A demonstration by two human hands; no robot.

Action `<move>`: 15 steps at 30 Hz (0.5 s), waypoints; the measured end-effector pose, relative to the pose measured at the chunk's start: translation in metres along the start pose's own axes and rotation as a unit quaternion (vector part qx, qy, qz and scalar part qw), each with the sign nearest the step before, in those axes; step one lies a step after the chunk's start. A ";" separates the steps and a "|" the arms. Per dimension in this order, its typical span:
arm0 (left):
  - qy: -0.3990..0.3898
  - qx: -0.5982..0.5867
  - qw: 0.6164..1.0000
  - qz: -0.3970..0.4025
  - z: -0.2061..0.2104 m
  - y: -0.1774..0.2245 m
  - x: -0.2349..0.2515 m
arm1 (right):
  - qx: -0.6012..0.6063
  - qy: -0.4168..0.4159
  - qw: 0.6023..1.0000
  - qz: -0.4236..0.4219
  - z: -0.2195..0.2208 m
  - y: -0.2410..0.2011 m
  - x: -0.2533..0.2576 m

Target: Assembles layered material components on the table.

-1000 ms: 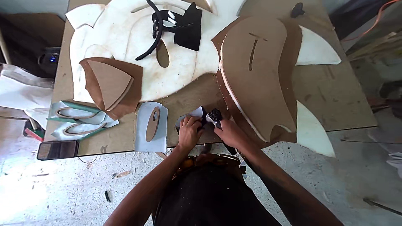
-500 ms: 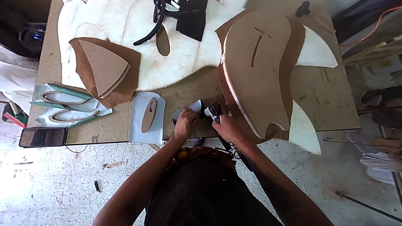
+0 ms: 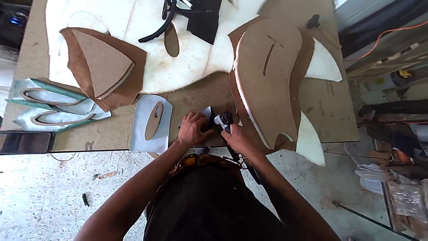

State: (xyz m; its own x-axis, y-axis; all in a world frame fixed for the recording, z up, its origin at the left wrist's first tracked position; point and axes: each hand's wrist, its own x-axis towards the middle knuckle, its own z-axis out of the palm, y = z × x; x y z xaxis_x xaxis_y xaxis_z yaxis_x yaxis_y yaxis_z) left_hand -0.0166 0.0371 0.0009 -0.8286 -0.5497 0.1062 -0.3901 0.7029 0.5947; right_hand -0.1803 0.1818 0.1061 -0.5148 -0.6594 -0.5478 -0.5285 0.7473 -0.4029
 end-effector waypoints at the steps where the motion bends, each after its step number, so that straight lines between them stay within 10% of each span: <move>1: -0.022 0.039 0.999 0.008 0.003 0.005 -0.003 | -0.005 -0.003 1.000 0.002 0.000 -0.001 -0.002; 15: 0.060 -0.126 0.988 -0.062 0.022 -0.009 0.013 | -0.022 -0.014 1.000 -0.001 -0.003 -0.007 -0.003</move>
State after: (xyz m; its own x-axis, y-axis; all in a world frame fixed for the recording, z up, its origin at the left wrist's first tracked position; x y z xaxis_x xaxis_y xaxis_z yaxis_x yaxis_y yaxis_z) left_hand -0.0329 0.0336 -0.0206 -0.7217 -0.6843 0.1042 -0.3603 0.4999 0.7876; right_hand -0.1772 0.1783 0.1130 -0.4940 -0.6584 -0.5679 -0.5588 0.7408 -0.3727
